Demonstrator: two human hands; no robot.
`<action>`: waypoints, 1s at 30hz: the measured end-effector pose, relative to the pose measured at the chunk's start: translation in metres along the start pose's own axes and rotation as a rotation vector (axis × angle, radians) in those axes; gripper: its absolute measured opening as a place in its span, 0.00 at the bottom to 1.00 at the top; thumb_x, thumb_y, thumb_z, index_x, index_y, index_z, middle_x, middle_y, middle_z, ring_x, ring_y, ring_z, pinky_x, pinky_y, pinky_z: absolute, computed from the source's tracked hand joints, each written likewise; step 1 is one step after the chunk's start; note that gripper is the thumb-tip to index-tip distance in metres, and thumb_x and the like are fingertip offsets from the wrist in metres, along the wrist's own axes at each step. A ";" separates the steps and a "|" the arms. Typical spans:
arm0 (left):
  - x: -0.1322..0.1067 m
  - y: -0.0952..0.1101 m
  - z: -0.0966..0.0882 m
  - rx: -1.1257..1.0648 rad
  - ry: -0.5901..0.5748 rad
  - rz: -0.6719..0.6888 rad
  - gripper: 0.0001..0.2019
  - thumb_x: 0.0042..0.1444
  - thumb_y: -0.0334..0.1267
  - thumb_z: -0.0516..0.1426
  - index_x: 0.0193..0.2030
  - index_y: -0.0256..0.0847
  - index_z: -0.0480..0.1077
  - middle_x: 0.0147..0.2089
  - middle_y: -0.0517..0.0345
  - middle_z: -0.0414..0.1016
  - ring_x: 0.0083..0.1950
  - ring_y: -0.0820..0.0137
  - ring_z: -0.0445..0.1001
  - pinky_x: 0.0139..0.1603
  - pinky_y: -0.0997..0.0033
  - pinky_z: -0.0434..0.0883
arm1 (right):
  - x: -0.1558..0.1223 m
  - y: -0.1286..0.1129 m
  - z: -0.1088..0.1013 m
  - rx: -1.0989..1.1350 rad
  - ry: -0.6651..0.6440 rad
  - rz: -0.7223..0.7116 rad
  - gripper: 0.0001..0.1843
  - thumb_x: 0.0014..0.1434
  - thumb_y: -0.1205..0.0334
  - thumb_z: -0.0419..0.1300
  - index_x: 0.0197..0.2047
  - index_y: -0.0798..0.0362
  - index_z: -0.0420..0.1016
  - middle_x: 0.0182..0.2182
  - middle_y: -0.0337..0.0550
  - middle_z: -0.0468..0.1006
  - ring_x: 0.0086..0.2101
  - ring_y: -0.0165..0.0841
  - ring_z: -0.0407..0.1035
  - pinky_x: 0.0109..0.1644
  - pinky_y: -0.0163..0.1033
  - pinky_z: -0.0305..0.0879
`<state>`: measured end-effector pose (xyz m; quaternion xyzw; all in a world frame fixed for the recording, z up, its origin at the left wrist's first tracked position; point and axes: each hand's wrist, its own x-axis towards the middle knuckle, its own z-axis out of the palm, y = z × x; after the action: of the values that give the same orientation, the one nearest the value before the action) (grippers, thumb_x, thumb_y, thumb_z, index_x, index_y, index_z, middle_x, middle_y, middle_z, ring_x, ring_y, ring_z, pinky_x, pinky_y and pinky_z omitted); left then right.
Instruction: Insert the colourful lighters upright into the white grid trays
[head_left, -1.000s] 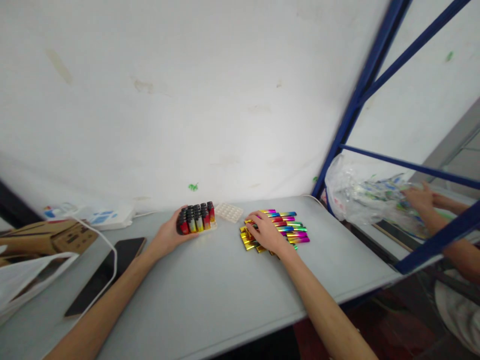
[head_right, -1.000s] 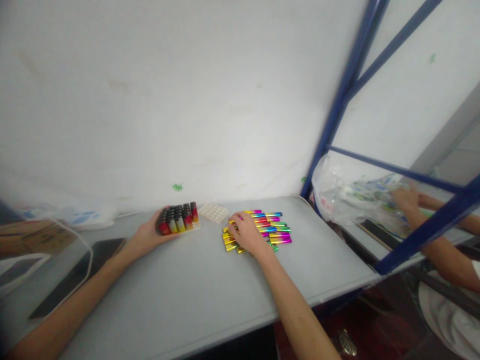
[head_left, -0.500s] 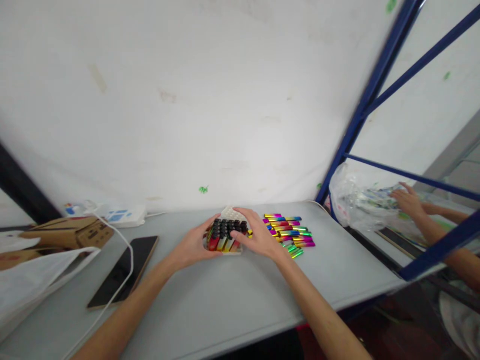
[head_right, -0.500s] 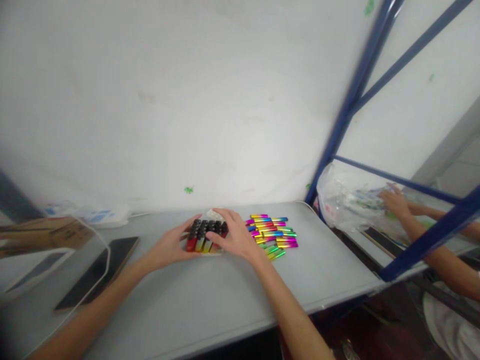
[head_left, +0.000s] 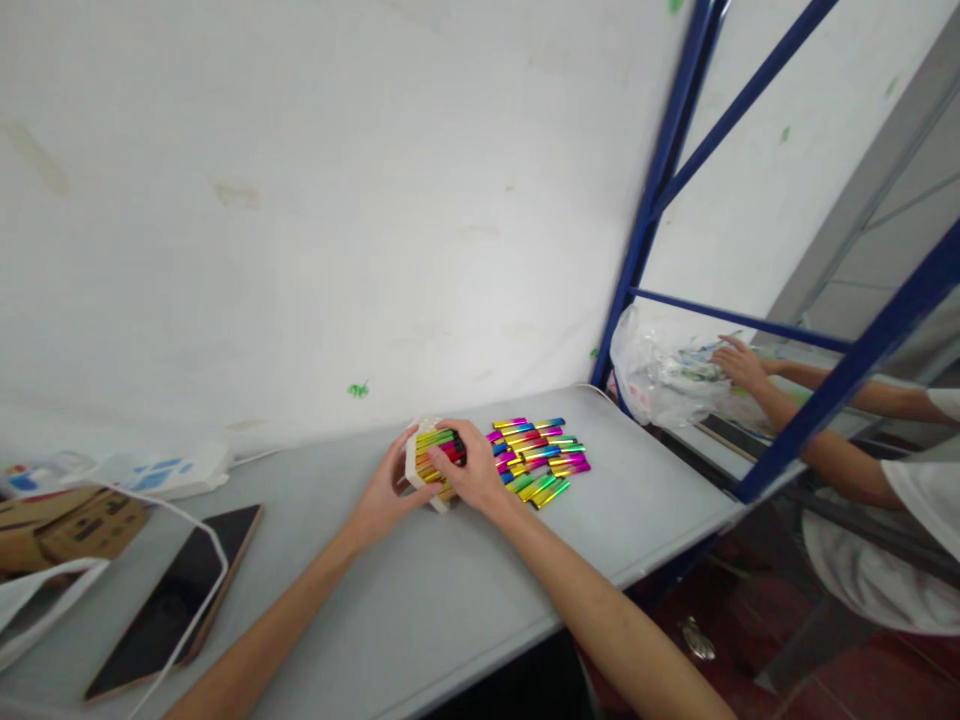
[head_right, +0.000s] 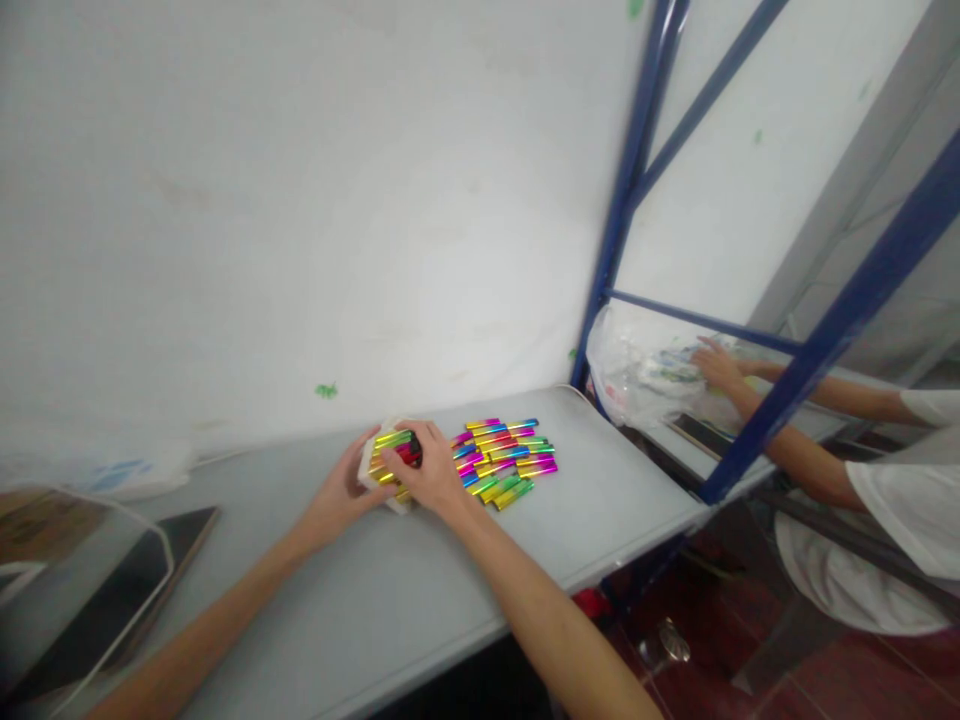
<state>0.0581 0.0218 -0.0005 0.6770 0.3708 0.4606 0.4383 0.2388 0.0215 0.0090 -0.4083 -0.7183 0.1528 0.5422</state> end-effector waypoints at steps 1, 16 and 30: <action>0.001 -0.003 0.006 -0.008 -0.006 -0.027 0.49 0.47 0.54 0.71 0.72 0.44 0.56 0.66 0.43 0.73 0.62 0.50 0.77 0.58 0.50 0.80 | -0.001 0.002 0.001 0.001 0.017 0.020 0.19 0.66 0.53 0.61 0.57 0.50 0.73 0.52 0.49 0.79 0.52 0.38 0.73 0.60 0.44 0.69; 0.069 0.031 0.058 0.147 0.009 -0.213 0.35 0.43 0.60 0.71 0.51 0.39 0.69 0.47 0.46 0.84 0.46 0.54 0.84 0.40 0.59 0.82 | 0.035 0.016 -0.056 0.138 0.197 0.414 0.23 0.68 0.40 0.54 0.43 0.50 0.79 0.40 0.42 0.84 0.43 0.37 0.76 0.54 0.41 0.69; 0.089 0.034 0.106 0.227 -0.045 -0.485 0.34 0.49 0.64 0.67 0.49 0.35 0.71 0.42 0.42 0.85 0.37 0.53 0.85 0.23 0.66 0.78 | 0.026 0.053 -0.095 -0.046 0.115 0.731 0.34 0.66 0.33 0.53 0.37 0.56 0.84 0.37 0.55 0.85 0.43 0.46 0.78 0.54 0.47 0.69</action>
<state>0.1890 0.0637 0.0375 0.6233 0.5615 0.2826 0.4652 0.3447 0.0530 0.0257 -0.6579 -0.4967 0.2970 0.4820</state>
